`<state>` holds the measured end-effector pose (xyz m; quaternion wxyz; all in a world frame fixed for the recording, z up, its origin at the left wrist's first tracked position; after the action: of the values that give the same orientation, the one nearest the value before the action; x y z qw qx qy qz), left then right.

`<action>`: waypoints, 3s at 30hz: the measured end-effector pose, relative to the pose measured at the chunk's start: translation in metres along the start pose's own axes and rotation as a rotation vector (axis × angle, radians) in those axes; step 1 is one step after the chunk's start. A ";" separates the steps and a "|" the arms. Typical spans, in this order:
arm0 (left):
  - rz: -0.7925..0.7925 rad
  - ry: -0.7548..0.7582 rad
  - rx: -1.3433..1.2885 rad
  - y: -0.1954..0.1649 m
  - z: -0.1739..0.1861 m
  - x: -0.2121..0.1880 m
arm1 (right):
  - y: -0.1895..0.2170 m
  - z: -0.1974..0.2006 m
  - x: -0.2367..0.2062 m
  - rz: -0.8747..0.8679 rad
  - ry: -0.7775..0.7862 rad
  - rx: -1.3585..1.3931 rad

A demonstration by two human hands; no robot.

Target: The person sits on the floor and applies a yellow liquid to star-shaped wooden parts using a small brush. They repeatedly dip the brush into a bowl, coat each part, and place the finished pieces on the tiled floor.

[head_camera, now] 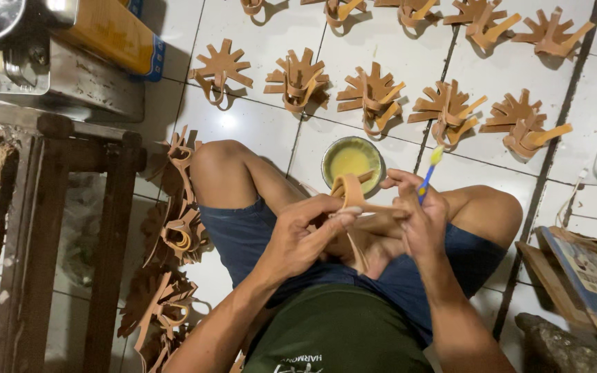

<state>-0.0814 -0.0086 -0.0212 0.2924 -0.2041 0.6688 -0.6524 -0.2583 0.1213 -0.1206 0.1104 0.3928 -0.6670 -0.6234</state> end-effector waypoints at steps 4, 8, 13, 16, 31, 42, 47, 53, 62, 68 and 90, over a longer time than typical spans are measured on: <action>-0.188 0.141 -0.183 -0.007 -0.015 -0.009 | -0.032 -0.014 -0.011 -0.402 0.269 0.344; -0.155 0.249 -0.347 0.009 -0.018 -0.017 | -0.016 0.002 -0.014 -0.252 0.142 0.300; 0.191 -0.121 -0.460 0.054 0.019 -0.004 | 0.020 0.007 -0.006 -0.015 0.157 0.191; -0.029 -0.072 -0.447 0.036 0.016 0.003 | 0.017 0.003 -0.003 -0.029 0.151 0.059; 0.114 -0.400 -0.559 0.063 0.065 -0.008 | -0.014 -0.049 0.066 0.381 0.273 -1.427; 0.222 -0.186 -0.914 0.045 0.049 -0.003 | 0.068 0.068 0.028 0.479 -0.048 -1.426; 0.240 -0.114 -0.771 0.025 0.030 0.006 | 0.130 0.100 -0.037 0.420 -0.470 -0.874; 0.242 -0.103 -0.528 -0.003 0.006 0.015 | 0.118 0.024 -0.057 0.525 -0.237 -0.440; 0.207 -0.076 -0.486 -0.019 0.005 0.009 | 0.143 -0.054 -0.064 0.661 -0.005 -0.553; 0.183 -0.035 -0.484 -0.022 0.006 0.009 | 0.146 -0.055 -0.067 0.674 0.030 -0.672; -0.113 -0.076 -0.822 -0.008 0.042 0.016 | 0.107 0.045 -0.062 0.338 -0.507 0.095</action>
<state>-0.0668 -0.0512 -0.0145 0.1747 -0.3640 0.8501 -0.3380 -0.2870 0.1871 -0.0098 0.0240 0.1128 -0.7577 -0.6423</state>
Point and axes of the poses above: each hand's wrist, its own x-axis towards the middle knuckle, its own z-axis out of the back of the hand, y = z × x, the point moved 8 cm from there along x, towards the middle knuckle, and after that the axes turned 5 degrees about -y, right-handed, at the moved point
